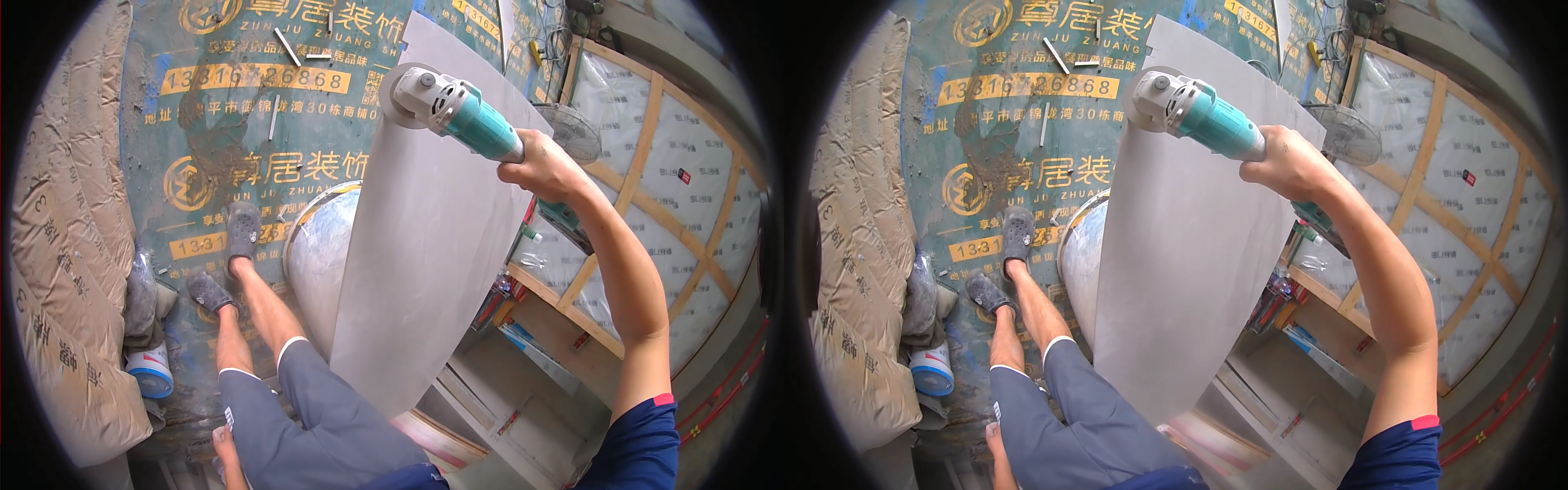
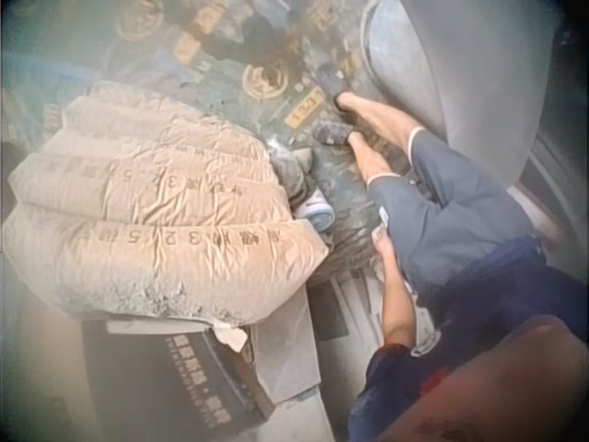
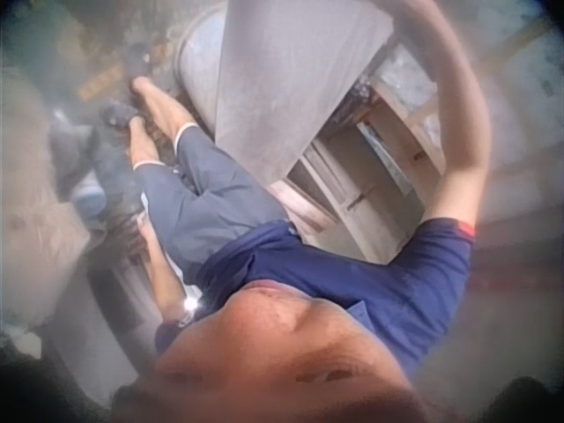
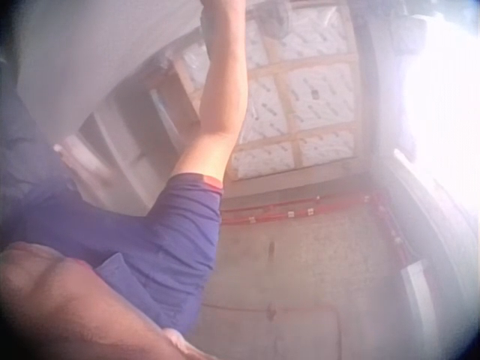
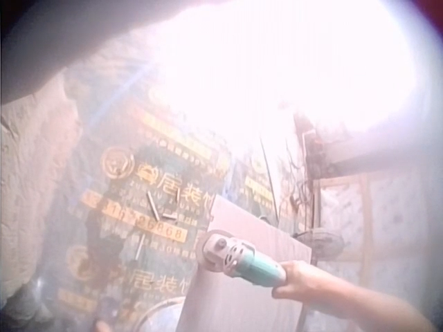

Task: Cutting and trimming a large floor tile using an angle grinder.

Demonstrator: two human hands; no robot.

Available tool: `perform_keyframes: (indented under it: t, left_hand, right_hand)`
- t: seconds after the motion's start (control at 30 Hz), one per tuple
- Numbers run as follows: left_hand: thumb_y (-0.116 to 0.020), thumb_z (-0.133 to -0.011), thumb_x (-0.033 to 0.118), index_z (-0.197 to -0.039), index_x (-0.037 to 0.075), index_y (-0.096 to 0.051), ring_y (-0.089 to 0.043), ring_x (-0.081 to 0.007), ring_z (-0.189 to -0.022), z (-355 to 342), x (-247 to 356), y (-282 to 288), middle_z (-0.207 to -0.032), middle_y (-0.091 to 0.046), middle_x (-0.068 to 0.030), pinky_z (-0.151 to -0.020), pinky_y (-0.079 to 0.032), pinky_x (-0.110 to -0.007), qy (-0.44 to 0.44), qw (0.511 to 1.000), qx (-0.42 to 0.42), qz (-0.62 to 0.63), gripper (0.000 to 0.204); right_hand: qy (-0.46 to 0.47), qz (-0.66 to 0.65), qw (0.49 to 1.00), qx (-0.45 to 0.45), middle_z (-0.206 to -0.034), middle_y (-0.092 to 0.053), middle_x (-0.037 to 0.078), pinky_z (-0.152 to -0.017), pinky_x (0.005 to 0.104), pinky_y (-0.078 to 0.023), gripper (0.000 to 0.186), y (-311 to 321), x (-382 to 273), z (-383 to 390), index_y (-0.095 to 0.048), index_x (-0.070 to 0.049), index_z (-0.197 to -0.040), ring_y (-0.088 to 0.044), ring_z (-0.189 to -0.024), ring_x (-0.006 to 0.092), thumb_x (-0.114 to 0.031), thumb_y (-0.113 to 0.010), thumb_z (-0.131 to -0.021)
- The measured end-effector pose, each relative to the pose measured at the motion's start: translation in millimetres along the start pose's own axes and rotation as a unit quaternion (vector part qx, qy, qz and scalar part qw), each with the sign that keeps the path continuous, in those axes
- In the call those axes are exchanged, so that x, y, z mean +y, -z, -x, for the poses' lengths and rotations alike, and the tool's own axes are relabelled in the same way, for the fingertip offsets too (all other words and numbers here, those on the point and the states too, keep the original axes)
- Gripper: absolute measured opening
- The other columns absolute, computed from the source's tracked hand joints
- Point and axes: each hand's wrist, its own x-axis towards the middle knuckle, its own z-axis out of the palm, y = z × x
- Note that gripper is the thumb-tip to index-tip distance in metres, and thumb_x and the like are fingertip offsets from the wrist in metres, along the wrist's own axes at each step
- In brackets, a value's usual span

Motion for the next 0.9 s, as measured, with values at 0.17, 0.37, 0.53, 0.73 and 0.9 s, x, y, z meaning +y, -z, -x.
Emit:
perform_keyframes:
  t: [0.17,0.37,0.53,0.73,0.9]
  left_hand:
    - [-0.071,-0.097,0.028,-0.093,0.002,-0.062,-0.056,-0.0146,-0.07,-3,-12,-4,-0.078,-0.064,-0.0046,-0.069,-0.049,-0.033,-0.029,0.999,0.018,-0.021,0.028]
    - [-0.07,-0.097,0.027,-0.095,0.001,-0.063,-0.059,-0.0168,-0.073,0,-17,-6,-0.081,-0.065,-0.0064,-0.072,-0.05,-0.033,-0.051,0.998,0.015,-0.025,0.027]
    - [-0.069,-0.097,0.022,-0.098,0.001,-0.064,-0.064,-0.0196,-0.081,-4,-26,-9,-0.089,-0.069,-0.0099,-0.079,-0.052,-0.034,-0.058,0.997,0.002,-0.05,0.022]
    - [-0.067,-0.096,0.017,-0.099,0.001,-0.065,-0.066,-0.0226,-0.083,-11,-46,-15,-0.09,-0.07,-0.0104,-0.081,-0.053,-0.035,-0.087,0.995,0.003,-0.047,0.016]
    - [-0.065,-0.095,0.013,-0.098,0.002,-0.065,-0.066,-0.0237,-0.083,-14,-61,-17,-0.09,-0.069,-0.0106,-0.082,-0.053,-0.035,-0.117,0.991,0.024,-0.066,0.011]
  right_hand:
    - [-0.001,-0.013,1.0,0.005,-0.081,-0.068,0.018,-0.078,0.0415,-0.053,0.039,4,0,-6,-0.066,0.002,-0.101,-0.067,-0.076,0.0296,-0.024,-0.067,-0.073]
    - [0.003,-0.023,1.0,0.006,-0.079,-0.068,0.016,-0.074,0.0403,-0.054,0.04,6,8,-13,-0.066,0.002,-0.102,-0.066,-0.073,0.0271,-0.025,-0.067,-0.073]
    - [0.001,-0.033,0.999,0.01,-0.077,-0.067,0.014,-0.069,0.0386,-0.054,0.039,10,11,-15,-0.066,0.003,-0.101,-0.066,-0.069,0.0236,-0.025,-0.068,-0.073]
    - [-0.008,-0.037,0.999,0.013,-0.075,-0.066,0.012,-0.064,0.0375,-0.053,0.038,12,7,-15,-0.065,0.003,-0.1,-0.064,-0.064,0.0222,-0.024,-0.068,-0.073]
    - [-0.014,-0.039,0.999,-0.005,-0.076,-0.067,0.012,-0.066,0.038,-0.054,0.039,12,4,-13,-0.066,0.002,-0.102,-0.065,-0.066,0.0221,-0.025,-0.069,-0.073]
